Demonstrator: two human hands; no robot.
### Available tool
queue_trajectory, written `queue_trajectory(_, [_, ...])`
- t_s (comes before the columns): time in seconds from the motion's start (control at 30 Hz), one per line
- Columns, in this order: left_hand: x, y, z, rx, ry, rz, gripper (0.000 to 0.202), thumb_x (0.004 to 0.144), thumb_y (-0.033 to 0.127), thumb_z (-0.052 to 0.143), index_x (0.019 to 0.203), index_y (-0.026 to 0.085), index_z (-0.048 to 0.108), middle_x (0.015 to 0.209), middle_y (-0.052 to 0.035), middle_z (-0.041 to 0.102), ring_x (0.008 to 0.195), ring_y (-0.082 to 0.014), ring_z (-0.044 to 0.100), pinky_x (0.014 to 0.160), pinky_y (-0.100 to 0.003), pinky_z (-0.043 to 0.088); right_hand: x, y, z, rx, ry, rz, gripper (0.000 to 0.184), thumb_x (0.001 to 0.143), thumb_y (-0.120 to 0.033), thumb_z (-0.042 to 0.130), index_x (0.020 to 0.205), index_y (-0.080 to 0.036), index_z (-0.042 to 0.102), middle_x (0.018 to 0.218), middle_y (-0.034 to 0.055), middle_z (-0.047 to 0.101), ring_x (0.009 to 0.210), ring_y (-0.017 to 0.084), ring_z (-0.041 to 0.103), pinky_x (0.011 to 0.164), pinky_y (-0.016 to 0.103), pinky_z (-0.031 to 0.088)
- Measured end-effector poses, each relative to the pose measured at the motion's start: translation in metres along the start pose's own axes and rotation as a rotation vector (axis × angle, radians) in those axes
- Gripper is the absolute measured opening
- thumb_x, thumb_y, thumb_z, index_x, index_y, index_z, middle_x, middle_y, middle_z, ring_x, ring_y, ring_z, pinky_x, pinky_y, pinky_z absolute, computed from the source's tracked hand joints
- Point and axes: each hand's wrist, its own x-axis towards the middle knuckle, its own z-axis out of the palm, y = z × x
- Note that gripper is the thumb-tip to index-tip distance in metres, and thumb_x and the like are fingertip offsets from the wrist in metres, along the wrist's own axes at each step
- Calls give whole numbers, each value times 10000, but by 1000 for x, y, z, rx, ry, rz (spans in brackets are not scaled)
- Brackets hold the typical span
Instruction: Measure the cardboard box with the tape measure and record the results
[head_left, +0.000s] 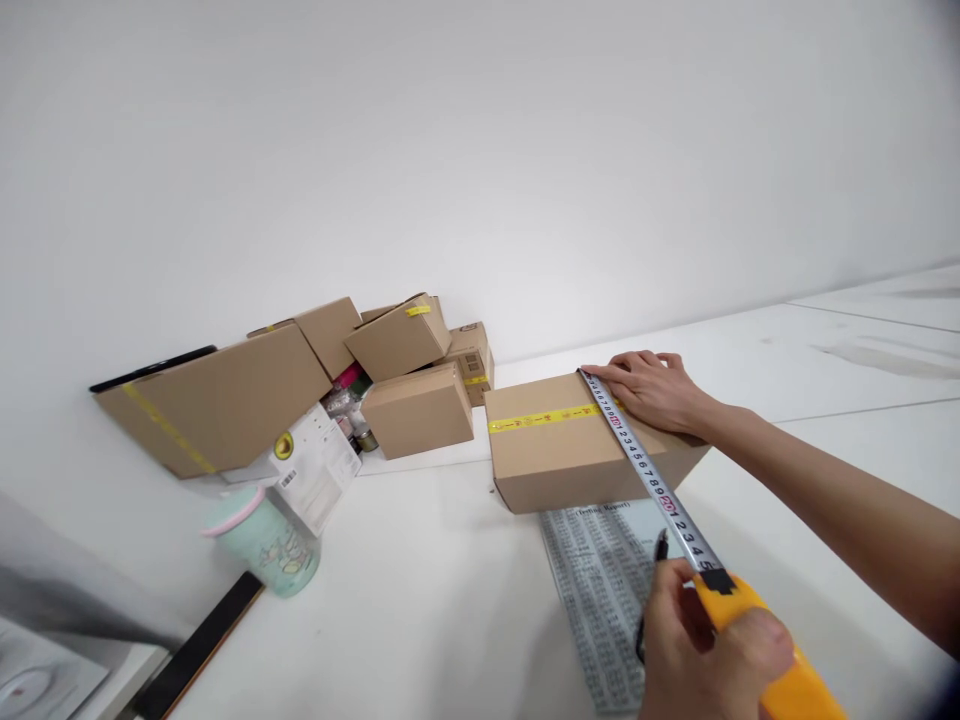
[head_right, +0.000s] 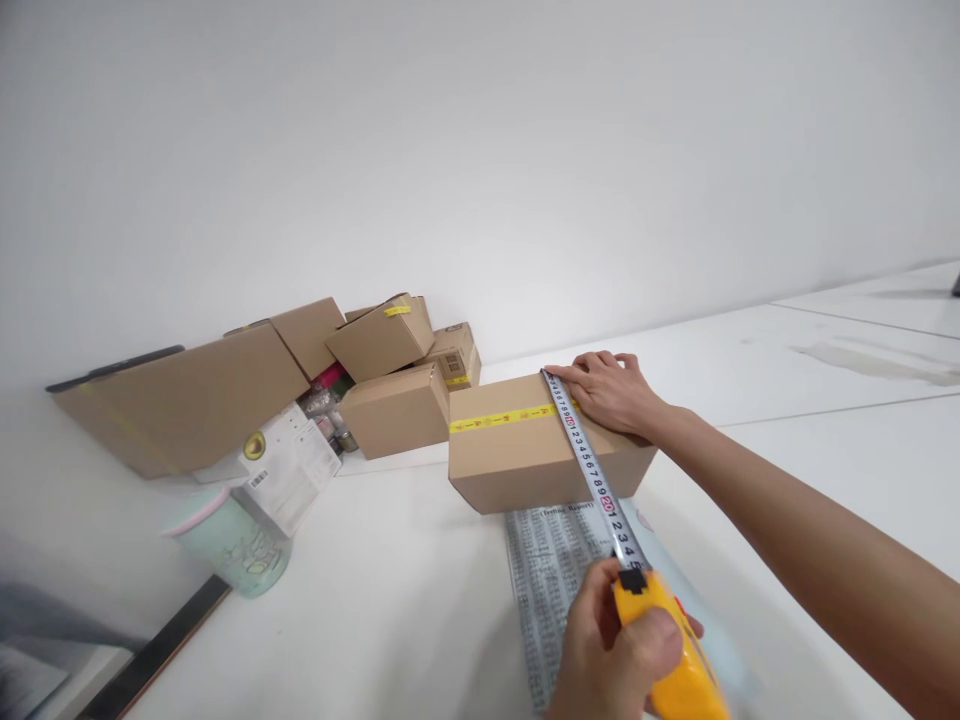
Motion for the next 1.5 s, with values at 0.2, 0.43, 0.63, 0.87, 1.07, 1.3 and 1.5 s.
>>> queue_trajectory(0.2, [-6, 11, -12, -97, -98, -10, 718, 519, 600, 827, 1031, 183, 545, 913, -85, 638, 909, -293, 623, 686, -453, 578, 5, 1, 3, -15, -4, 25, 574, 982, -449, 152, 1428, -389, 509, 1216, 123, 615, 1110, 336, 519, 970, 569, 304])
queue_trajectory(0.43, [-6, 8, -14, -98, -101, -15, 736, 513, 596, 839, 1038, 177, 536, 912, -82, 643, 911, -274, 606, 701, -449, 573, 3, 0, 1, 7, -7, 13, 565, 999, -425, 149, 1439, -360, 498, 1237, 147, 592, 1117, 337, 500, 955, 560, 302])
queue_trajectory(0.63, [-3, 2, -17, 58, -33, 77, 585, 525, 477, 850, 931, 156, 577, 867, -68, 634, 852, -234, 604, 824, -392, 508, -2, -4, -4, 13, -42, 42, 560, 1002, -430, 156, 1464, -361, 463, 1264, 147, 567, 1169, 337, 477, 964, 564, 324])
queue_trajectory(0.87, [-55, 35, -48, 285, 34, 224, 697, 572, 516, 858, 1118, 177, 588, 922, -75, 634, 769, -194, 589, 667, -296, 523, -25, -11, -6, 251, 26, 314, 825, 949, -611, 274, 1604, -159, 58, 1571, 238, 290, 1327, 446, 392, 994, 583, 392])
queue_trajectory(1.07, [-54, 96, -108, 370, 353, 515, 580, 728, 495, 758, 1198, 225, 551, 992, -41, 592, 826, -168, 579, 655, -257, 535, -55, -22, -13, 432, 1, 706, 1052, 763, -829, 441, 1575, -193, 234, 1293, 210, 620, 1021, 411, 629, 843, 566, 515])
queue_trajectory(1.3, [-22, 104, -146, 415, 193, 433, 486, 728, 480, 749, 1097, 217, 574, 997, -27, 598, 824, -154, 569, 692, -272, 530, -95, -33, 2, 618, 225, 545, 818, 840, -727, 485, 1504, -267, 351, 1324, 128, 602, 1137, 363, 602, 944, 550, 499])
queue_trajectory(1.5, [16, 104, -161, 508, 226, 585, 518, 668, 449, 784, 1069, 227, 543, 965, -15, 603, 841, -155, 572, 710, -255, 499, -98, -30, 54, 852, 418, 276, 844, 911, -580, 517, 1592, -315, 95, 1586, 64, 338, 1378, 286, 420, 1077, 440, 429])
